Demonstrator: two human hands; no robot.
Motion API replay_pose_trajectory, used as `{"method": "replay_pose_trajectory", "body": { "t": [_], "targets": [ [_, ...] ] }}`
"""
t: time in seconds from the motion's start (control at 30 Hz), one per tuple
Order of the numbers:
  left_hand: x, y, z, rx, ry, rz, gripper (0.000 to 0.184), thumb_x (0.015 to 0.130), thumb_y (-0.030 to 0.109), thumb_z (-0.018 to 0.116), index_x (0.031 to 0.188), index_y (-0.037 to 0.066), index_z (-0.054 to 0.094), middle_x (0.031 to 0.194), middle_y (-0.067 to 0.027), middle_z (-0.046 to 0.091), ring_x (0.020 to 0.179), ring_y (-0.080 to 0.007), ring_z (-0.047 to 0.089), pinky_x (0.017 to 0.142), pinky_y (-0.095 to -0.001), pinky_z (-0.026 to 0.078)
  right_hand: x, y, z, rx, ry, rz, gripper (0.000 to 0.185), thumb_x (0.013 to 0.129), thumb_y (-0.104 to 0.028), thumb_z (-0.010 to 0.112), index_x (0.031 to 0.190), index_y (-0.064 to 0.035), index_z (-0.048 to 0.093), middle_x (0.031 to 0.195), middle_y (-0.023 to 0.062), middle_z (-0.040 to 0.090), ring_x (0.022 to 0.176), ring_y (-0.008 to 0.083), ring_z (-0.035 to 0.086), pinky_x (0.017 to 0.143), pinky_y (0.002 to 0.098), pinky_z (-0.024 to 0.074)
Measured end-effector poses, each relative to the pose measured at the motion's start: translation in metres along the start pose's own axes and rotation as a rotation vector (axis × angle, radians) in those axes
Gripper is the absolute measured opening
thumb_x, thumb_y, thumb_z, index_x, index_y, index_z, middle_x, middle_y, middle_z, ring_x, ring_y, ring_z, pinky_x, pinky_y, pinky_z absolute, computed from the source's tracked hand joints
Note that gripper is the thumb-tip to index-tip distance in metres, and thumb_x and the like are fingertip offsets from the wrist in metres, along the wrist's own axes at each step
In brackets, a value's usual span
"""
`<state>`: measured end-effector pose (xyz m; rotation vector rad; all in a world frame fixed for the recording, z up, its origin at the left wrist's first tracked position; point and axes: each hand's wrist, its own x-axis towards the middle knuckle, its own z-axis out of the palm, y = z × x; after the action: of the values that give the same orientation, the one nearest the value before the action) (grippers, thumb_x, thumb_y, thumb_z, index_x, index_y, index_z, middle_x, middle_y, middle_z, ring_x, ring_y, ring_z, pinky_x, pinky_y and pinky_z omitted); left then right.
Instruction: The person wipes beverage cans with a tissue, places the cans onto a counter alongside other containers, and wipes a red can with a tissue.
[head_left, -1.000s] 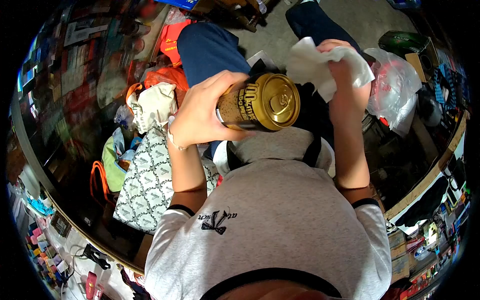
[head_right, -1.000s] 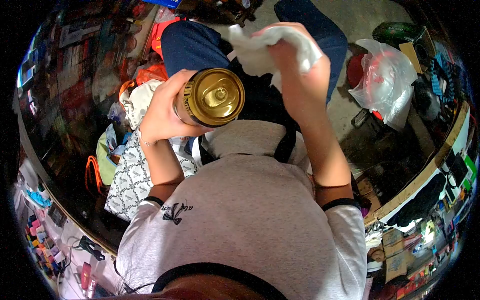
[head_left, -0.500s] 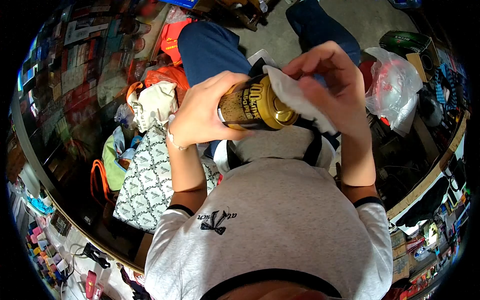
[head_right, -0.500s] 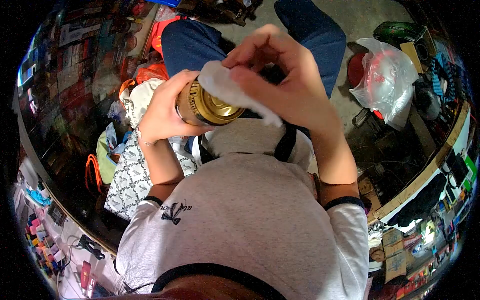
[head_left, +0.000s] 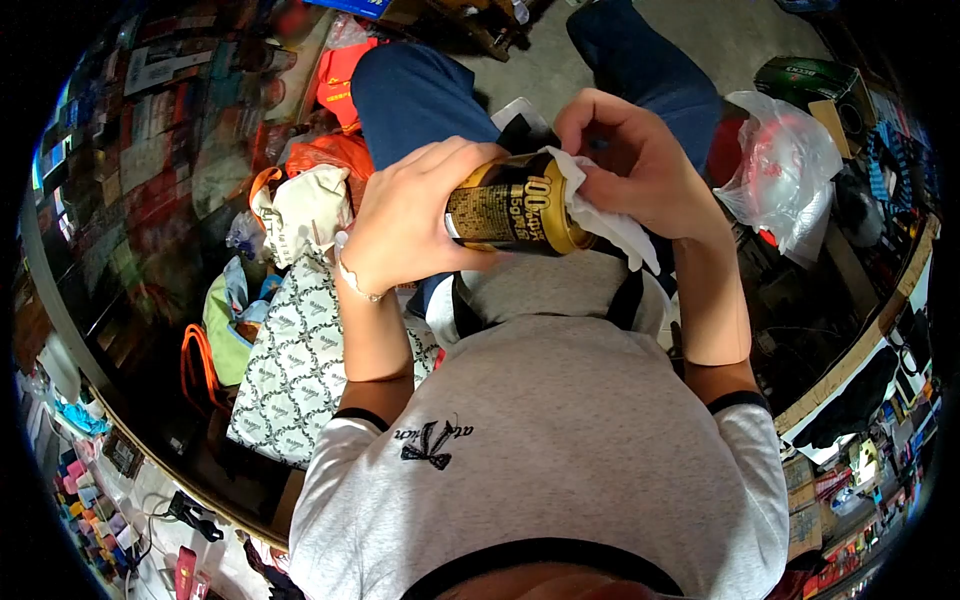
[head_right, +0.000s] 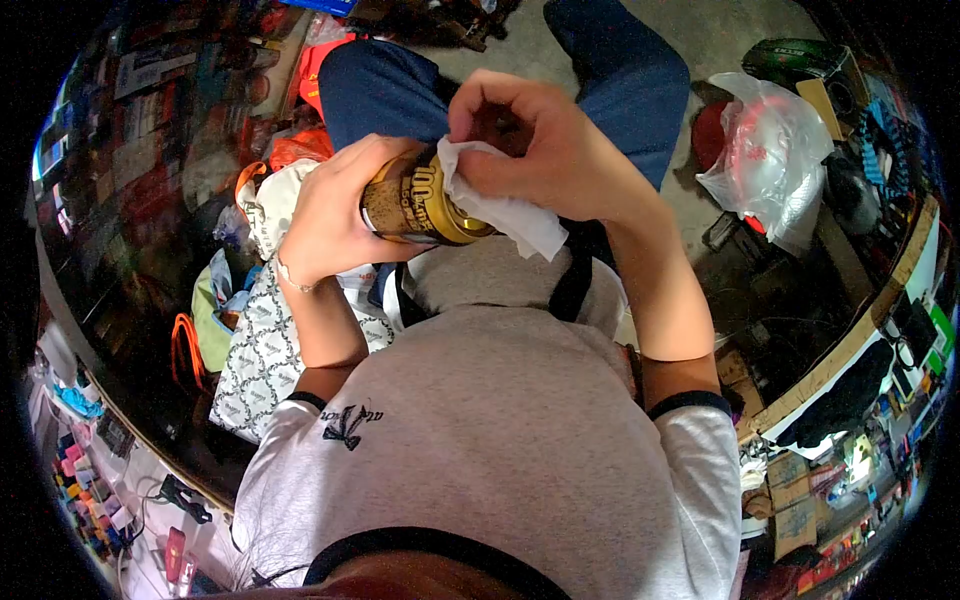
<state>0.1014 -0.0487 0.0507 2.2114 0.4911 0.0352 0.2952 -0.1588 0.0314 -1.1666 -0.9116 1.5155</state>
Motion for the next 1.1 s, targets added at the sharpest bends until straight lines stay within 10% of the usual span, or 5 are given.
{"method": "replay_pose_trajectory", "body": {
  "t": [0.57,0.83,0.97,1.1],
  "targets": [
    [-0.012,-0.019,0.01,-0.211,0.083,0.041,0.062,0.046,0.02,0.078,0.102,0.006,0.054,0.09,-0.0089,0.058,0.083,-0.0263,0.058,0.072,-0.032,0.046,-0.003,0.036,0.002,0.519,0.062,-0.121,0.021,0.074,0.005,0.05,0.093,-0.005,0.051,0.089,0.0012,0.054,0.083,0.0089,0.054,0.072,0.0204,0.0433],
    [-0.013,-0.021,0.011,-0.287,0.077,-0.019,0.069,0.042,0.018,0.08,0.105,0.004,0.053,0.094,-0.0077,0.058,0.085,-0.0215,0.058,0.076,-0.0303,0.044,-0.019,0.037,-0.012,0.959,0.218,-0.147,0.025,0.084,-0.018,0.044,0.109,-0.0125,0.044,0.094,0.0055,0.055,0.088,0.015,0.055,0.072,0.0279,0.0477],
    [-0.012,-0.021,0.013,-0.259,0.136,0.018,0.068,0.044,0.021,0.08,0.104,0.007,0.053,0.088,-0.0073,0.058,0.079,-0.0236,0.059,0.07,-0.03,0.046,-0.017,0.023,0.006,0.89,0.351,-0.185,0.017,0.088,-0.016,0.045,0.103,-0.0095,0.046,0.101,0.008,0.054,0.09,0.0163,0.056,0.075,0.0263,0.0469],
    [-0.015,-0.021,0.014,-0.218,0.123,-0.001,0.068,0.044,0.022,0.08,0.104,0.007,0.052,0.089,-0.0076,0.057,0.079,-0.0241,0.059,0.07,-0.03,0.046,-0.006,0.009,0.028,-0.111,0.185,-0.656,0.023,0.076,-0.008,0.063,0.097,-0.0029,0.055,0.099,0.0157,0.055,0.087,0.0194,0.055,0.073,0.0278,0.0463]
  ]
}}
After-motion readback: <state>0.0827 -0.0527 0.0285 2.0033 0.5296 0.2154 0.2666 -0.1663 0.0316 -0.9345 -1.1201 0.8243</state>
